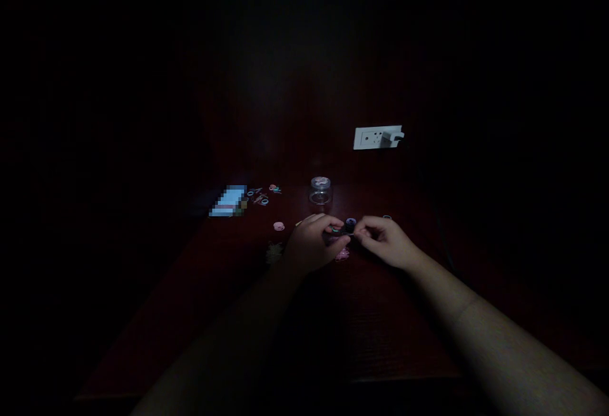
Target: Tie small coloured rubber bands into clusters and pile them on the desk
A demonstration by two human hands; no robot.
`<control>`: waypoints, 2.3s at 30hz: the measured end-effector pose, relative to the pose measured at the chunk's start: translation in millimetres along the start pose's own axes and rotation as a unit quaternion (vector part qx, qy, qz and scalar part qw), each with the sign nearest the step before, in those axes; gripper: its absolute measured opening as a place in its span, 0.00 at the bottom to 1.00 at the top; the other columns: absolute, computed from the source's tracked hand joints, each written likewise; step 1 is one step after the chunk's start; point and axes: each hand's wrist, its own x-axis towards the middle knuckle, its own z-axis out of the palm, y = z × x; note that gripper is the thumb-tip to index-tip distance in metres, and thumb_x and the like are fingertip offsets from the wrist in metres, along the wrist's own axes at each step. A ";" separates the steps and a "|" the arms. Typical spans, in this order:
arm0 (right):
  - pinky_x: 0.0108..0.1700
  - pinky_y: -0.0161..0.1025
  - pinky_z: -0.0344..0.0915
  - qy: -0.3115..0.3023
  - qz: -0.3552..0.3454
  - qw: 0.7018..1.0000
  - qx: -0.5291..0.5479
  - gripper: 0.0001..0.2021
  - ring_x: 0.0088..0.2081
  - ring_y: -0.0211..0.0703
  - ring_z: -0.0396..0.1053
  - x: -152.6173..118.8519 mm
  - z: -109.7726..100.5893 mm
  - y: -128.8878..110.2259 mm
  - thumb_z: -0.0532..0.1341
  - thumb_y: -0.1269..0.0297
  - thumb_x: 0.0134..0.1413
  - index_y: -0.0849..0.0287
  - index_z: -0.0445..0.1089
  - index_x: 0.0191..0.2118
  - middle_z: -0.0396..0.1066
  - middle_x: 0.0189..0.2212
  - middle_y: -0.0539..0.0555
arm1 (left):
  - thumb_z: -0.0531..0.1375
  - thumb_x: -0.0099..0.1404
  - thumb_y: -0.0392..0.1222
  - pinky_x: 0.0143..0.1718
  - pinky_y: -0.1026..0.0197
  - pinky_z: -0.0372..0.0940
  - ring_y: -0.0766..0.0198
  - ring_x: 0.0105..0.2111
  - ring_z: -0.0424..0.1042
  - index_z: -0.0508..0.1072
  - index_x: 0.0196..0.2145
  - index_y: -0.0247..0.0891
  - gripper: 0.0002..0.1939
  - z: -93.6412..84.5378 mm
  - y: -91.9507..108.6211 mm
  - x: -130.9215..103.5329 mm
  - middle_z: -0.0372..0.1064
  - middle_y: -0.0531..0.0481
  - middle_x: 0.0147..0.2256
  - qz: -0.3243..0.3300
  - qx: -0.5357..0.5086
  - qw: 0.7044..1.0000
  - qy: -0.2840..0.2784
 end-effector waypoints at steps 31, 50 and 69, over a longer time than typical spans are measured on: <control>0.27 0.35 0.55 -0.025 0.004 0.999 -0.036 0.11 0.24 0.37 0.57 -0.5 -1.2 6.6 0.58 0.60 0.57 0.59 0.66 0.27 0.59 0.21 0.47 | 0.62 0.58 0.38 0.31 0.64 0.65 0.68 0.26 0.69 0.74 0.28 0.38 0.02 4.0 -4.0 -1.5 0.70 0.54 0.25 0.003 0.006 0.999 -0.033; 0.29 0.36 0.58 -0.047 0.005 0.998 -0.033 0.10 0.26 0.38 0.58 -1.2 -3.3 12.2 0.58 0.59 0.59 0.59 0.68 0.31 0.61 0.23 0.48 | 0.62 0.58 0.39 0.34 0.63 0.66 0.67 0.28 0.72 0.76 0.30 0.38 0.04 6.3 -8.0 -2.3 0.74 0.54 0.27 -0.006 -0.003 0.998 -0.056; 0.29 0.36 0.59 -0.058 0.011 0.996 -0.066 0.11 0.26 0.38 0.60 -0.7 -4.6 10.4 0.57 0.58 0.60 0.59 0.68 0.31 0.65 0.24 0.49 | 0.62 0.57 0.39 0.33 0.64 0.66 0.67 0.28 0.72 0.77 0.29 0.38 0.04 3.3 -4.7 -1.1 0.75 0.53 0.27 -0.020 -0.014 0.997 -0.068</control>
